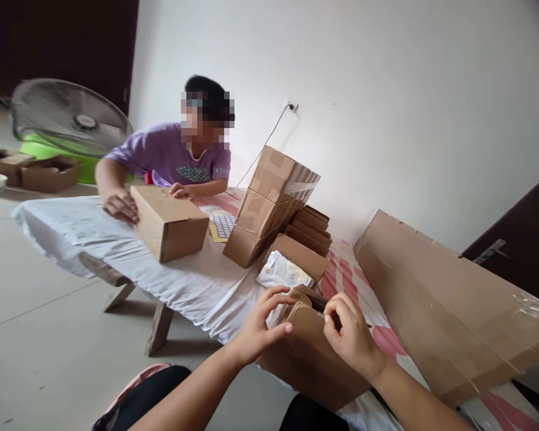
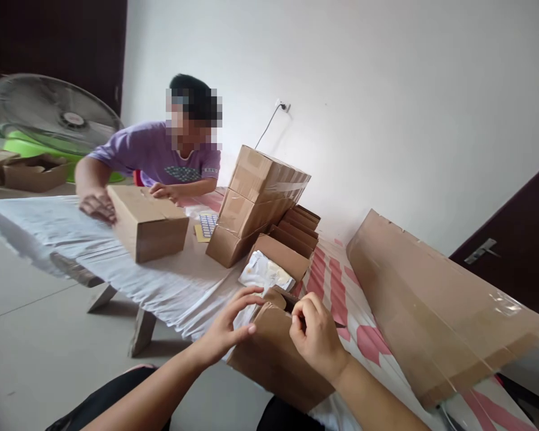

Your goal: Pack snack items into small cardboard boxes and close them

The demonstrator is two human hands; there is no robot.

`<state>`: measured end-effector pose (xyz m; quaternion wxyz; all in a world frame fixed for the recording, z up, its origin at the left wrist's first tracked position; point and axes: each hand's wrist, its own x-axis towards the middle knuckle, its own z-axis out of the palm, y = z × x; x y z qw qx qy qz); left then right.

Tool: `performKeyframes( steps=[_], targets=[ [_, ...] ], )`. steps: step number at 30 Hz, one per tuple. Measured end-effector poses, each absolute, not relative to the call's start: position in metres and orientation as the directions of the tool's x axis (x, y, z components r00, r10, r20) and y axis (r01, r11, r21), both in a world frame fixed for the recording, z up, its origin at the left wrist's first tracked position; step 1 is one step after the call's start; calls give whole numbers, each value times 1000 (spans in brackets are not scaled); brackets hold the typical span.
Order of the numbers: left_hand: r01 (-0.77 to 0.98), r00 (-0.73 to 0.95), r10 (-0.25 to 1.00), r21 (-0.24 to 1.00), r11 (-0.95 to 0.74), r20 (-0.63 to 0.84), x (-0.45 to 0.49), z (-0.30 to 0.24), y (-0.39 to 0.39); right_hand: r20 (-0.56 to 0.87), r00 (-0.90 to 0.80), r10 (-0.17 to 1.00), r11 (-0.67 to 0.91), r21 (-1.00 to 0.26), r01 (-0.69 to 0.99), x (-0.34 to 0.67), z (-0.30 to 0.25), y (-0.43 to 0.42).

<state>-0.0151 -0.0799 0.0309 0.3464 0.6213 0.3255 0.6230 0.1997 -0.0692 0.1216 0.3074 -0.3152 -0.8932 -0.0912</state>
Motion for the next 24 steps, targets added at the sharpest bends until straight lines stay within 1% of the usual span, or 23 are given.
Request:
performKeyframes(
  steps=[3, 6, 9, 11, 13, 17, 20, 24],
  targets=[
    [44, 82, 830, 830, -556, 552, -8, 30, -84, 657, -540, 526, 785, -130, 606, 205, 128, -75],
    [105, 107, 827, 821, -562, 552, -4, 27, -83, 704, -428, 567, 752, -230, 618, 224, 135, -83],
    [157, 112, 827, 812, -562, 551, -5, 24, -80, 734, -301, 608, 662, -260, 703, 263, 130, -89],
    [191, 119, 828, 806, -561, 548, -6, 23, -78, 716, -236, 657, 564, -259, 784, 296, 117, -94],
    [217, 125, 831, 802, -556, 542, -7, 23, -76, 670, -201, 714, 473, -251, 845, 331, 98, -102],
    [244, 115, 832, 797, -553, 542, -4, 19, -75, 534, -202, 821, 362, -215, 907, 383, 57, -127],
    [260, 79, 818, 781, -568, 569, -1, 12, -73, 404, -208, 891, 293, -160, 943, 404, 32, -148],
    [273, 55, 815, 777, -568, 576, 3, 6, -70, 274, -191, 943, 218, -75, 973, 411, 12, -163]
  ],
)
